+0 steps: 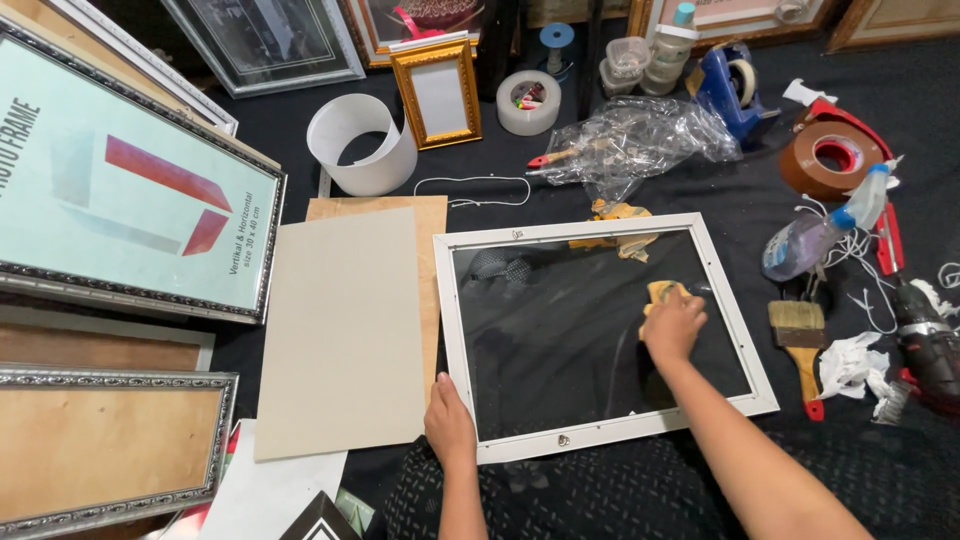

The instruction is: The person wipes the surface of a framed glass pane using a yellow cloth. They move the cloth across the glass repeatedly, covering different areas of the pane while seated on the floor.

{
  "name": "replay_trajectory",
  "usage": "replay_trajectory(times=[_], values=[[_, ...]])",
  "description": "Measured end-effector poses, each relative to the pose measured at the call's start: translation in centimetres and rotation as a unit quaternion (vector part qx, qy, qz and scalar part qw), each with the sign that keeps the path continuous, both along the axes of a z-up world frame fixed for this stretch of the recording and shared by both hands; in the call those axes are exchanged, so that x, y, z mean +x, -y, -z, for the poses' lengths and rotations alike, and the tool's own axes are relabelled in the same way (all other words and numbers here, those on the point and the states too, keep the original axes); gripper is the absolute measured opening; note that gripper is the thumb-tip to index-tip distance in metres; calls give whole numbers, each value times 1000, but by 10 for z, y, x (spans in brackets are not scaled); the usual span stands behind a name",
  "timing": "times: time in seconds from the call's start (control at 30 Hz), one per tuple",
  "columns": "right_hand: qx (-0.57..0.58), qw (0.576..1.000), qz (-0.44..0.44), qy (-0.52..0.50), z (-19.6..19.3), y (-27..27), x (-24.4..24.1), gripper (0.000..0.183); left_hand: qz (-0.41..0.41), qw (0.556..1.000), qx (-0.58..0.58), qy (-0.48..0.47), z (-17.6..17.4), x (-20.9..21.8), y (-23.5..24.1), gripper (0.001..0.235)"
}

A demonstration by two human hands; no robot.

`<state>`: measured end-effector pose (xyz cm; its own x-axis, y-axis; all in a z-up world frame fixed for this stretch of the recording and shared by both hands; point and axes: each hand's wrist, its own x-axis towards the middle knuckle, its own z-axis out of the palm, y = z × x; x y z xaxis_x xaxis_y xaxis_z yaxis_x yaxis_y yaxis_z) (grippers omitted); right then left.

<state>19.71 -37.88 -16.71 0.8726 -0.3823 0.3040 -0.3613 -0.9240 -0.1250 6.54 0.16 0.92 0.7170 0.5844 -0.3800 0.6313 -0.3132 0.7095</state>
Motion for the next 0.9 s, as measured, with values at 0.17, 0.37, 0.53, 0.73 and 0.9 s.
replay_trajectory(times=[0.17, 0.37, 0.53, 0.73, 0.9], values=[[98, 987, -129, 12, -68, -131, -11, 55, 5, 1000, 11, 2, 3, 1, 1, 58], [192, 912, -361, 41, -140, -259, -45, 54, 2, 1000, 25, 18, 8, -1, -1, 58], [79, 859, -484, 147, -145, -218, -15, 39, -13, 1000, -8, 16, 3, 1, -3, 67], [39, 929, -359, 86, -95, -71, 23, 53, -28, 999, -17, -34, -3, 5, -2, 72], [-111, 961, -224, 115, -78, 30, 37, 46, -43, 998, -14, -53, -12, 7, 2, 70]])
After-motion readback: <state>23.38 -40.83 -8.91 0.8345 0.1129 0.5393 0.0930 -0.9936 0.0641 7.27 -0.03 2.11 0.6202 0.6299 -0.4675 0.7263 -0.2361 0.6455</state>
